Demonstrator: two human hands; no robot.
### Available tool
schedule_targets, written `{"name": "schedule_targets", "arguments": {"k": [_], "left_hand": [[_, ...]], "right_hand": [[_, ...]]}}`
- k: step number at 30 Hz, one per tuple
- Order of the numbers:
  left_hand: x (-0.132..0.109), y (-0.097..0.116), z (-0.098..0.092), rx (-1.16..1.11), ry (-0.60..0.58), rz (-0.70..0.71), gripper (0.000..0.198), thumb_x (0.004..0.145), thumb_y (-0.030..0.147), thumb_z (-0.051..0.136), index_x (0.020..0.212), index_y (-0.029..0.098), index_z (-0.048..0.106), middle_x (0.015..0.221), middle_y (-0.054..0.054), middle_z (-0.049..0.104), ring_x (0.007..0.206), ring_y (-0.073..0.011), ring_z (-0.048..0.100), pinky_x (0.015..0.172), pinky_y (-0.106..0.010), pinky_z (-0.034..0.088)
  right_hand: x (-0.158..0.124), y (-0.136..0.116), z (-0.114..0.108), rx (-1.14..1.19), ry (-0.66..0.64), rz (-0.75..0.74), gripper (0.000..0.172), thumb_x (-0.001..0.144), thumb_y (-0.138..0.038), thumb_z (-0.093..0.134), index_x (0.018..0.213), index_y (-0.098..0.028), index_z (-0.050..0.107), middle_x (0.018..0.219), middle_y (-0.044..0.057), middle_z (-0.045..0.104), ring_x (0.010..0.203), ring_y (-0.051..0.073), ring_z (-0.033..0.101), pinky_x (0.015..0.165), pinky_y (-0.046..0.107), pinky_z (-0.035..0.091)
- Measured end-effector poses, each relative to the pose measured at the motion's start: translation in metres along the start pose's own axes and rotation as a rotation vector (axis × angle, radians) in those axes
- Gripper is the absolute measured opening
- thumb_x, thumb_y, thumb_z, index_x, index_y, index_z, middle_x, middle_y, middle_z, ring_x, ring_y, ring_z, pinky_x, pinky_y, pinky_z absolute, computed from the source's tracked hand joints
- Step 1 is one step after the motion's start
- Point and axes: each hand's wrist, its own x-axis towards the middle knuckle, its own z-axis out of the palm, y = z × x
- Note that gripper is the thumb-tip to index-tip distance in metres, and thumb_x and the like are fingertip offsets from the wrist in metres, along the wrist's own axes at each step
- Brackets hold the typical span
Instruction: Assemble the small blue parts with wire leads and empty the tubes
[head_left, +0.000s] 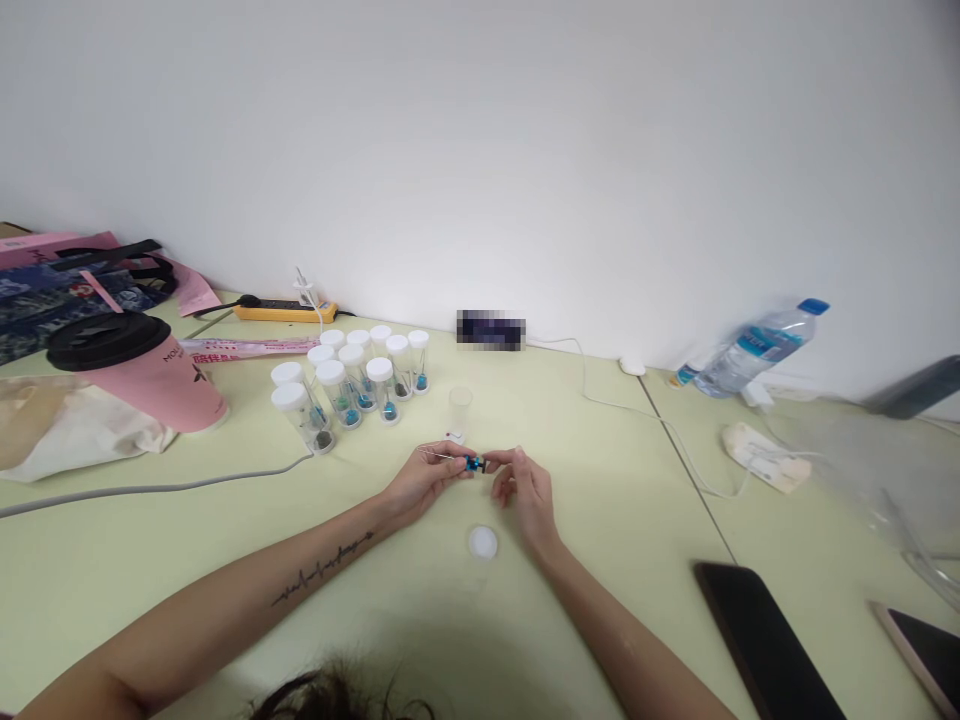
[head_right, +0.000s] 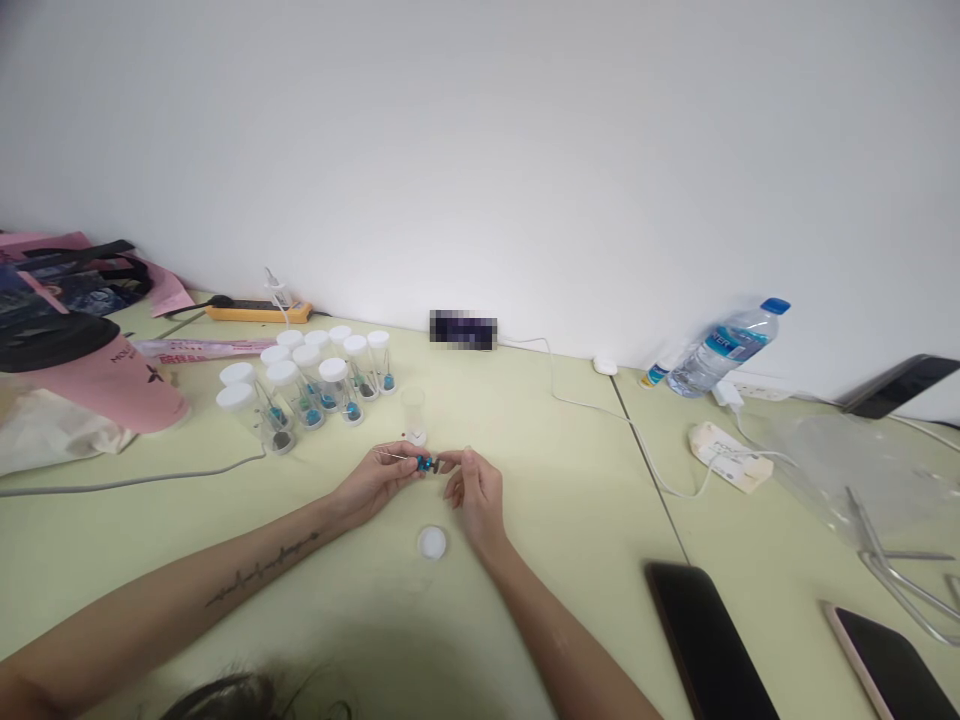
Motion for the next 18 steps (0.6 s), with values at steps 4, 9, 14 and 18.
{"name": "schedule_targets", "arguments": {"k": [4,9,14,18], "left_hand": [[-0.0005,0.0004,0.0002,0.001,0.0,0.001,0.019,0.071,0.019,0.076,0.087,0.011,0.071,0.086,-0.006,0.072,0.077,-0.0101,0.065,0.08,-0.021,0.047],[-0.0002,0.0003,0.0,-0.003,0.0,-0.005,0.018,0.072,0.018,0.075,0.087,0.011,0.071,0.087,-0.006,0.072,0.077,-0.0098,0.065,0.08,-0.021,0.048],[0.0004,0.0006,0.0007,-0.003,0.0,-0.003,0.017,0.072,0.018,0.075,0.087,0.01,0.071,0.086,-0.006,0.072,0.078,-0.01,0.065,0.081,-0.021,0.048],[0.0003,0.0009,0.0013,-0.006,0.004,0.0,0.018,0.071,0.019,0.076,0.086,0.011,0.071,0.086,-0.006,0.072,0.077,-0.0099,0.064,0.081,-0.021,0.047]], "right_hand": [[-0.0005,-0.0016,0.0002,0.001,-0.004,-0.004,0.051,0.092,-0.053,0.038,0.085,-0.012,0.069,0.068,0.004,0.06,0.045,0.008,0.051,0.039,0.02,0.038],[-0.0007,-0.0024,0.0004,0.01,-0.005,-0.009,0.05,0.092,-0.052,0.039,0.087,-0.013,0.069,0.069,0.004,0.06,0.046,0.008,0.051,0.04,0.02,0.038],[0.0002,-0.0012,0.0,0.012,-0.002,-0.005,0.05,0.092,-0.052,0.038,0.088,-0.013,0.069,0.07,0.004,0.06,0.046,0.008,0.051,0.04,0.02,0.038],[0.0005,-0.0005,0.0001,0.023,-0.008,-0.001,0.051,0.092,-0.053,0.039,0.085,-0.013,0.069,0.067,0.004,0.06,0.045,0.008,0.05,0.039,0.02,0.037]]}}
